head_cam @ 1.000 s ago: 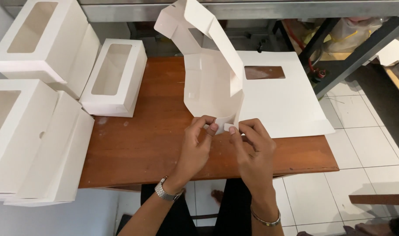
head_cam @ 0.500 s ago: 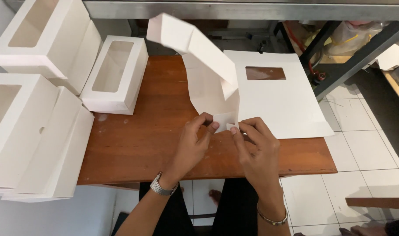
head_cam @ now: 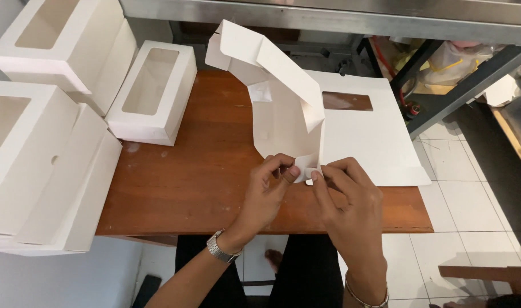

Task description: The person assembles white rectangular cardboard boxes with clear plastic windows. They fold the flat cardboard along pre-scored lines, tuck the flaps into slots, and secure the corners to form the box structure. The person repeats this process for multiple boxes on a wooden table.

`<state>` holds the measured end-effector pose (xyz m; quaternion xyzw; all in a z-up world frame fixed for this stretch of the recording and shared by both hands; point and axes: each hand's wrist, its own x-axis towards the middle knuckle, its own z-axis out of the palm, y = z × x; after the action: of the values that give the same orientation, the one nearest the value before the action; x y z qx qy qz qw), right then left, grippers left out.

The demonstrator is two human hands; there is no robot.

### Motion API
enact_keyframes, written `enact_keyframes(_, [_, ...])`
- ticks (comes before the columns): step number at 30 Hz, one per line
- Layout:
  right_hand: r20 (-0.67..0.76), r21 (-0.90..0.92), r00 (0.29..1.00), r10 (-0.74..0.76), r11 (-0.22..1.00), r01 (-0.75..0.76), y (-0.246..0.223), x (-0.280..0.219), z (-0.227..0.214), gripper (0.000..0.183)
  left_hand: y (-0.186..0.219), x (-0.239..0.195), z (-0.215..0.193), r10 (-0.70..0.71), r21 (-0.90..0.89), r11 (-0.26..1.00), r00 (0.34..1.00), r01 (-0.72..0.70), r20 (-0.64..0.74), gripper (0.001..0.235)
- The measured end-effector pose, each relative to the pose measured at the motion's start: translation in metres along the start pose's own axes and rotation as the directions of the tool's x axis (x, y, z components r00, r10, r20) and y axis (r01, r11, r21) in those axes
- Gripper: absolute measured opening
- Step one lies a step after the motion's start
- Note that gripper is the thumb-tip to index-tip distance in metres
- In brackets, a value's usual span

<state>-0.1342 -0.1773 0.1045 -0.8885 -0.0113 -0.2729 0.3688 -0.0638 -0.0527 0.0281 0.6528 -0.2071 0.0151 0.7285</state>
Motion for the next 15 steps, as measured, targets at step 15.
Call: enact_keyframes(15, [0.005,0.03,1.0,-0.003,1.0,0.003,-0.001,0.005,-0.006,0.008,0.01,0.001,0.003,-0.03,-0.196,0.98,0.999,0.023,-0.033,0.011])
